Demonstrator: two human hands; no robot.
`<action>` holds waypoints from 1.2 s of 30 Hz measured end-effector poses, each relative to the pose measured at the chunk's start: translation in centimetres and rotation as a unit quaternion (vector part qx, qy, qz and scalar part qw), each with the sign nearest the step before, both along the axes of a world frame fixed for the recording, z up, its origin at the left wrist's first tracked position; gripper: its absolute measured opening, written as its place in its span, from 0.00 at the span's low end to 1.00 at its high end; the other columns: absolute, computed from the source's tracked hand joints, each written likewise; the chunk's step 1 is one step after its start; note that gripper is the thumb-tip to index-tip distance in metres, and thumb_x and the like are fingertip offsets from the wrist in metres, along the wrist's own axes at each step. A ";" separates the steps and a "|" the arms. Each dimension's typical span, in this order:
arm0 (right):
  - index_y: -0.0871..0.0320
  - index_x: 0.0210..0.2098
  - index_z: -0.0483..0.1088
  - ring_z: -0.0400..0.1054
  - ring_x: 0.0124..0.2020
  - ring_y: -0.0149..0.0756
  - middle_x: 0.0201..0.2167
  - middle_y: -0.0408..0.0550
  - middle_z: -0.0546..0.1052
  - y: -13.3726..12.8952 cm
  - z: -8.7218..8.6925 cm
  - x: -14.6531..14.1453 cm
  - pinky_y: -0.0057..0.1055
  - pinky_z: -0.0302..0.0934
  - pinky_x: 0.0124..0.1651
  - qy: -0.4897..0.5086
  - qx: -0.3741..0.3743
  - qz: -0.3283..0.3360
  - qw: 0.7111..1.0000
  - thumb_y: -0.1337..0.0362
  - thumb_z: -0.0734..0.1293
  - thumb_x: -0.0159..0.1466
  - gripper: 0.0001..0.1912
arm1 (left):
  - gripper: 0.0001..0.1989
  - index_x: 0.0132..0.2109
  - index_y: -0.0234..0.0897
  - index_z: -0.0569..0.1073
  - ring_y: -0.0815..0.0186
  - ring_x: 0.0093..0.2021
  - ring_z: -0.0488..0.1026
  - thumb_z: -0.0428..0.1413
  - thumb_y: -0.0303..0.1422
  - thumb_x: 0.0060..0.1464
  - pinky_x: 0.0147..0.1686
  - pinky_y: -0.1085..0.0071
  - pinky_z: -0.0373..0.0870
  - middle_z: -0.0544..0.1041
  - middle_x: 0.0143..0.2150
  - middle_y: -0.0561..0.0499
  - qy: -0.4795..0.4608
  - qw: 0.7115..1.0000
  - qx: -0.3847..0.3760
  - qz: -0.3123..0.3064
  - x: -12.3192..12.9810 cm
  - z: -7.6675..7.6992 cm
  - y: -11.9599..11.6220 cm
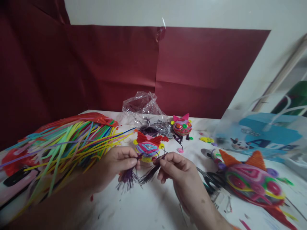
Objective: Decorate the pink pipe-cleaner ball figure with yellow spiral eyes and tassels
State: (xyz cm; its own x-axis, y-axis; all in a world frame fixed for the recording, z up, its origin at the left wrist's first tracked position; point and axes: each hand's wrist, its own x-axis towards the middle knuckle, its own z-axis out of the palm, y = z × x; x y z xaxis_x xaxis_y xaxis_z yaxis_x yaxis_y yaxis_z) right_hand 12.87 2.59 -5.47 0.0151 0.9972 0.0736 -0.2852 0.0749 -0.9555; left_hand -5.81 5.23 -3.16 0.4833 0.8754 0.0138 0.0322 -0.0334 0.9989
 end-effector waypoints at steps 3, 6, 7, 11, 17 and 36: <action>0.60 0.22 0.72 0.65 0.17 0.28 0.24 0.46 0.75 0.4 0.5 0.8 0.24 0.60 0.21 0.035 -0.003 -0.015 0.999 0.58 0.78 0.43 0.15 | 0.07 0.26 0.34 0.69 0.77 0.15 0.59 0.54 0.34 0.45 0.14 0.80 0.54 0.71 0.22 0.54 0.055 0.998 0.017 0.001 -1.6 1.1 0.6; 0.58 0.25 0.73 0.63 0.16 0.27 0.19 0.43 0.72 0.4 0.8 1.5 0.21 0.58 0.18 0.063 -0.002 -0.024 0.998 0.60 0.79 0.41 0.15 | 0.05 0.27 0.33 0.73 0.76 0.17 0.60 0.55 0.30 0.45 0.16 0.80 0.56 0.69 0.19 0.56 0.188 0.976 0.002 -0.110 -2.9 1.6 1.0; 0.58 0.25 0.73 0.61 0.16 0.26 0.18 0.42 0.71 0.3 0.9 1.6 0.20 0.56 0.16 0.066 -0.006 -0.021 0.998 0.61 0.79 0.41 0.15 | 0.05 0.28 0.33 0.75 0.75 0.17 0.61 0.55 0.30 0.45 0.17 0.80 0.56 0.68 0.18 0.57 0.228 0.962 0.005 -0.149 -3.1 1.6 1.0; 0.59 0.25 0.73 0.54 0.13 0.21 0.15 0.41 0.68 -0.5 0.8 1.0 0.17 0.49 0.14 0.036 -0.042 0.034 0.998 0.58 0.79 0.42 0.16 | 0.11 0.38 0.34 0.78 0.75 0.19 0.62 0.57 0.32 0.46 0.18 0.80 0.57 0.68 0.21 0.57 0.232 0.960 0.022 -0.158 -2.3 0.6 0.8; 0.61 0.26 0.73 0.51 0.14 0.19 0.14 0.40 0.68 -1.4 -0.5 -1.3 0.17 0.44 0.16 0.009 -0.079 0.134 0.988 0.54 0.78 0.44 0.19 | 0.21 0.47 0.33 0.73 0.78 0.15 0.62 0.60 0.35 0.44 0.14 0.80 0.57 0.69 0.25 0.57 0.022 0.998 -0.009 -0.054 0.1 -1.0 0.2; 0.61 0.24 0.70 0.45 0.12 0.20 0.10 0.36 0.61 -2.6 -3.5 -0.6 0.22 0.39 0.16 -0.147 -0.087 0.185 0.968 0.43 0.69 0.51 0.25 | 0.08 0.24 0.36 0.67 0.76 0.17 0.62 0.54 0.32 0.49 0.17 0.79 0.56 0.66 0.18 0.58 0.066 0.985 0.145 0.067 -1.4 0.7 -0.1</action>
State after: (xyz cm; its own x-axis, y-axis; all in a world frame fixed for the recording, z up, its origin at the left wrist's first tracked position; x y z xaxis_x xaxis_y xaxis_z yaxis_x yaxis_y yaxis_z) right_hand 12.26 0.01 -9.00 -0.3412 0.9282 -0.1484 0.0250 -0.1489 -0.9885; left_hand -7.25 5.14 -2.50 0.3772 0.9002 0.2175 0.1850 -0.3034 0.9348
